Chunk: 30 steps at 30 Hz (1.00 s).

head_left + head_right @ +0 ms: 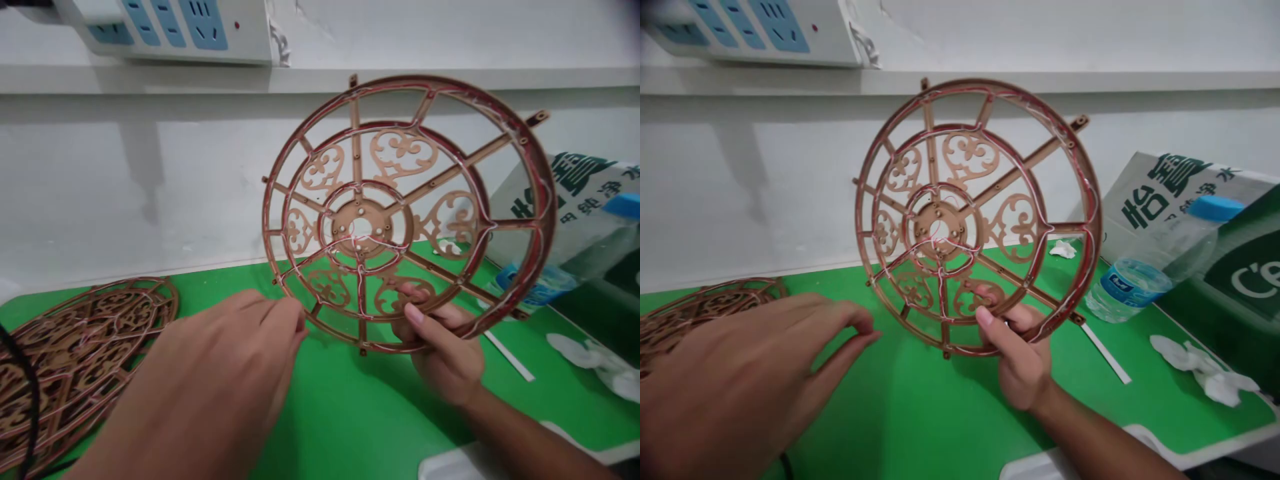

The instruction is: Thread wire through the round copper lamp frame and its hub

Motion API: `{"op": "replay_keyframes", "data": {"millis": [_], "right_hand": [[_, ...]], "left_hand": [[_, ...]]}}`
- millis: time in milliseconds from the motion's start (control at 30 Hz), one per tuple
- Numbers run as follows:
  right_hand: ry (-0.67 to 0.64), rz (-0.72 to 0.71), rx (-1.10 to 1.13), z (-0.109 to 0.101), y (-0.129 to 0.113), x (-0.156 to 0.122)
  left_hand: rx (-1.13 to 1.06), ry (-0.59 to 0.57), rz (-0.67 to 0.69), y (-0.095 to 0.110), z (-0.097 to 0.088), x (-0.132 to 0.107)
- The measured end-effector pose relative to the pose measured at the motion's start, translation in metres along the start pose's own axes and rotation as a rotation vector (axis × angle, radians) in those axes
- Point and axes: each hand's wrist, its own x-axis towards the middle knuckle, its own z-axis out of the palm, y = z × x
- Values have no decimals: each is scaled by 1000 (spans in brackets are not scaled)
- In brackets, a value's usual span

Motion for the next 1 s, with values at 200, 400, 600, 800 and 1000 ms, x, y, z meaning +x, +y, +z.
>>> {"op": "replay_keyframes", "data": {"millis": [200,400,600,800,1000], "right_hand": [[145,-31,122,6,-1,8],[223,-34,236,10,-3,16],[134,47,268,12,-6,13],[-193,280,230,18,6,-4],[-597,464,125,17,6,3]], "left_hand": [[-764,-310,-426,-8,19,21],[-1168,-439,-773,-26,49,-1],[-1432,-510,-814,-2,67,-20],[-1835,-197,-844,27,92,-38],[-1950,96,-1148,40,87,-35]]}}
